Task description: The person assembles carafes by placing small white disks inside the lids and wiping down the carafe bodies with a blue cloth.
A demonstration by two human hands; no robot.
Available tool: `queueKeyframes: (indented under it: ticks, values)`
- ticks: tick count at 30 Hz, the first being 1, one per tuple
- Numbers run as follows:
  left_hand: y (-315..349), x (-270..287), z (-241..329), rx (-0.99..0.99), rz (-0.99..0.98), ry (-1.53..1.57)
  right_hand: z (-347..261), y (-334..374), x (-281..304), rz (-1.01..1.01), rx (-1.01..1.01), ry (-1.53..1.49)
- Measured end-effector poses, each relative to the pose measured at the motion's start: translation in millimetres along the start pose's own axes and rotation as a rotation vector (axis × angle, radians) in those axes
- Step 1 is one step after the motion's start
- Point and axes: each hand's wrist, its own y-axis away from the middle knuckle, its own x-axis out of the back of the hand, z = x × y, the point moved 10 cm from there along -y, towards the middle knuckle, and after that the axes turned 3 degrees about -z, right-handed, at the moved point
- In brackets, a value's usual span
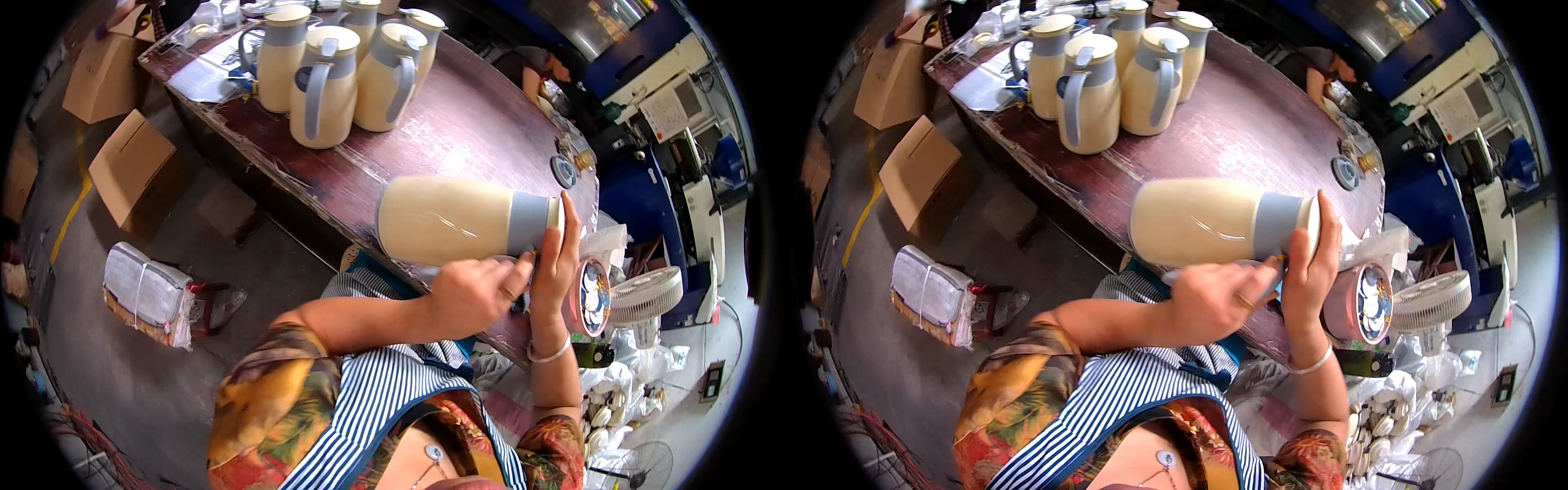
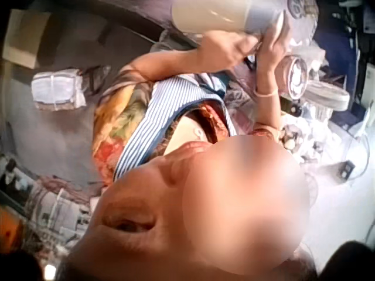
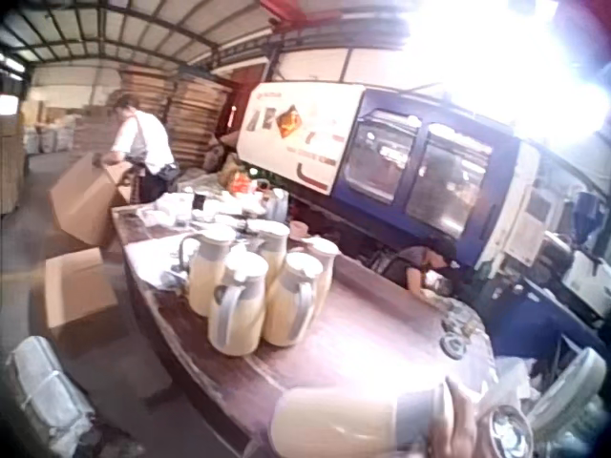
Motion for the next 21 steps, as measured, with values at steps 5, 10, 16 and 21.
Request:
queueKeyframes:
  ticks: [5,10,16,21]
  values:
    - [-17.8,23.8,-68.0,0.038,-0.037,0.322,-55.8,25.4,-19.6,-0.163,0.282,0.387]
    - [-28.6,33.9,-86.6,0.117,-0.470,0.708,-127.2,74.7,-18.2,-0.564,1.020,0.443]
    - [-6.0,26.6,-53.3,-0.035,0.075,0.171,-78.0,7.5,-26.8,-0.233,0.527,0.308]
    - [18.2,7.5,-112.8,0.256,0.329,0.118,-50.7,-41.1,-70.2,-0.123,0.438,0.332]
